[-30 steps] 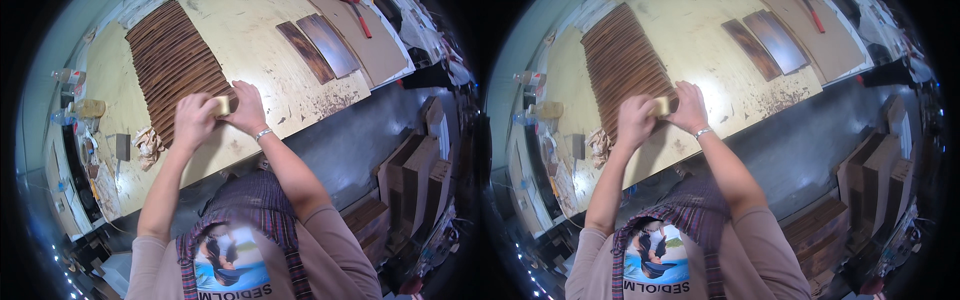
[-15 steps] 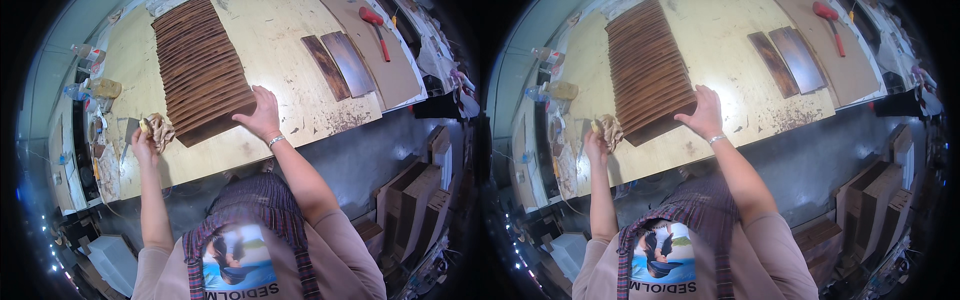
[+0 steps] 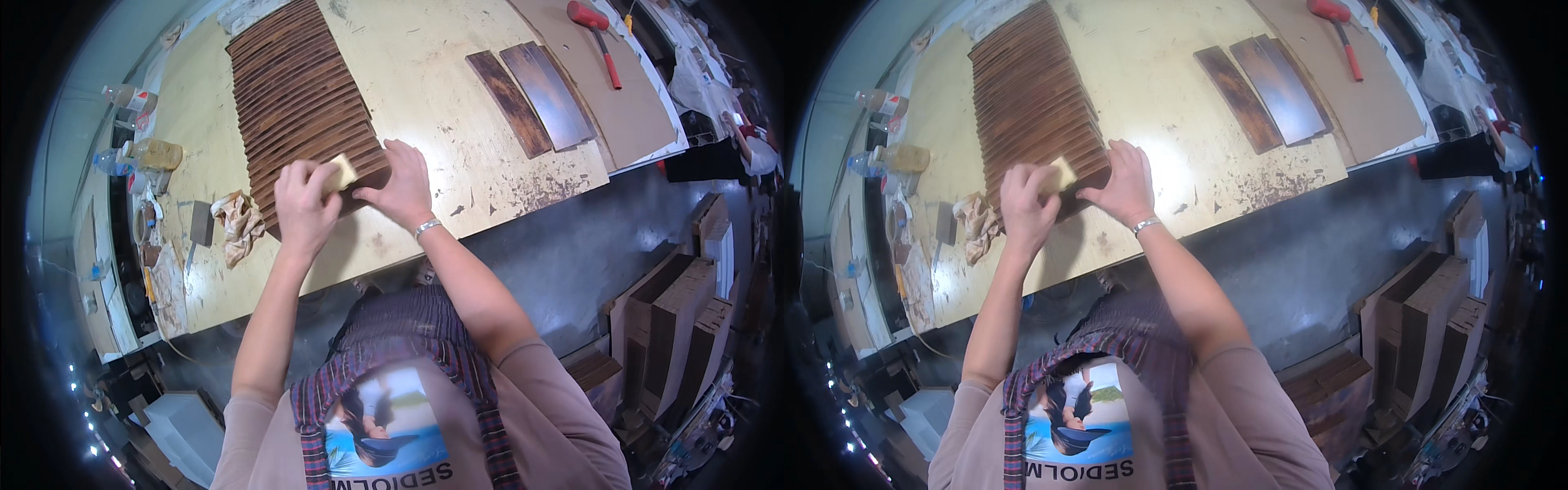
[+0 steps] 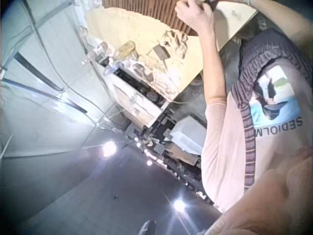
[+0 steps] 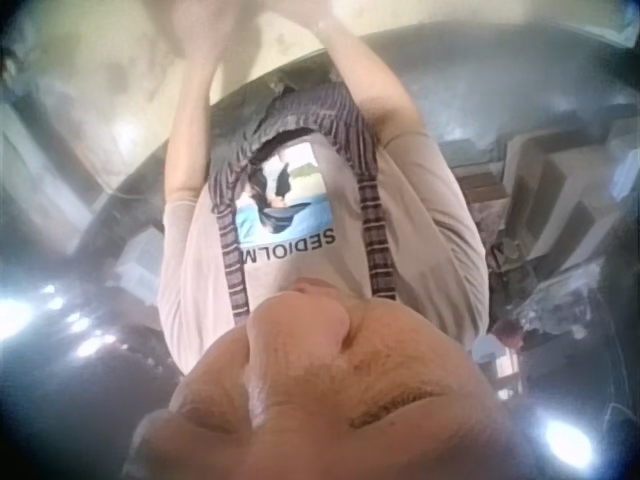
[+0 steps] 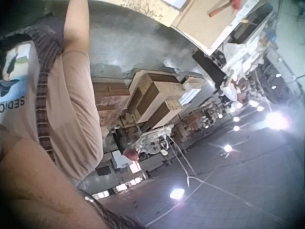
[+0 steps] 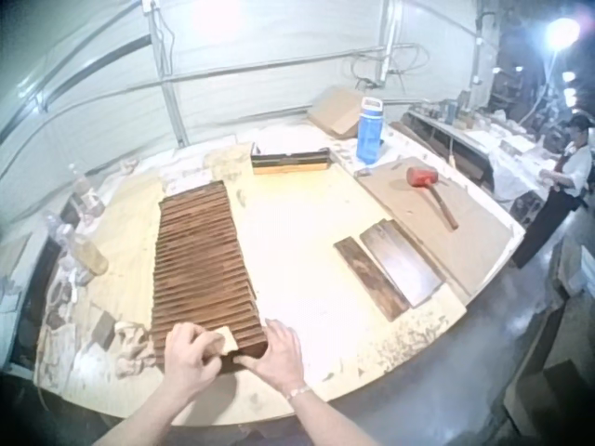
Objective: The person polishes a flexible wooden tambour mat by hand using a small block and a yellow sponge, then wipes the surface with a white cloth.
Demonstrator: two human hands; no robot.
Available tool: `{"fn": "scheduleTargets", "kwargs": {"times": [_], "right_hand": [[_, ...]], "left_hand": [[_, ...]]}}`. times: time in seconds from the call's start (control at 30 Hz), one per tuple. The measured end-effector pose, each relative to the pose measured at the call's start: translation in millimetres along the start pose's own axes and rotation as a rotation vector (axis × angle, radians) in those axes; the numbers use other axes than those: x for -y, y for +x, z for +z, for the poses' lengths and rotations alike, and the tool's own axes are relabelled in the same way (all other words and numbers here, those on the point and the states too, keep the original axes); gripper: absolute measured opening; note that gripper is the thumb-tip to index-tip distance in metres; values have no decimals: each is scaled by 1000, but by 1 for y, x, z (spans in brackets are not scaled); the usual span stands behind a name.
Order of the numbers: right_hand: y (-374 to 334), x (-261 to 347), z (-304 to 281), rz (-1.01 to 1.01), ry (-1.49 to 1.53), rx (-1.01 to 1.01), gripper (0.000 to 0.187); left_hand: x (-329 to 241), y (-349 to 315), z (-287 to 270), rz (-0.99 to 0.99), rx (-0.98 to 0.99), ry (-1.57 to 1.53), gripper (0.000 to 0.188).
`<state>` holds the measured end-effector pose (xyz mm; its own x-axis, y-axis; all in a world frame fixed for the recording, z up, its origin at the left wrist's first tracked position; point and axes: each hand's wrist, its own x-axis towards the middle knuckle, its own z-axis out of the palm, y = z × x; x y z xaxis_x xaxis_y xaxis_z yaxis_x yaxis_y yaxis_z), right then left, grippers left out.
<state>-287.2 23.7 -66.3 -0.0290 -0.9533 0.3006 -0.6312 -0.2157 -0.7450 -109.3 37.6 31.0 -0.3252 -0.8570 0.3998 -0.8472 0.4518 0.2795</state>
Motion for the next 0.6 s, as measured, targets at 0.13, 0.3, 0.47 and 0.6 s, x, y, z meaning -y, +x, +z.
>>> {"fn": "scheduleTargets", "kwargs": {"times": [0.13, 0.3, 0.47, 0.6], "right_hand": [[-2, 10, 16, -7, 67, 39, 85], [3, 9, -4, 14, 14, 45, 85], [2, 14, -2, 20, -7, 46, 87], [1, 10, 0, 6, -6, 65, 90]], "left_hand": [[-19, 9, 12, 87, 34, -45, 37], [63, -67, -30, -133, -56, 100, 36], [97, -121, -72, -532, -218, 188, 38], [47, -88, -45, -235, -9, 186, 39]]}}
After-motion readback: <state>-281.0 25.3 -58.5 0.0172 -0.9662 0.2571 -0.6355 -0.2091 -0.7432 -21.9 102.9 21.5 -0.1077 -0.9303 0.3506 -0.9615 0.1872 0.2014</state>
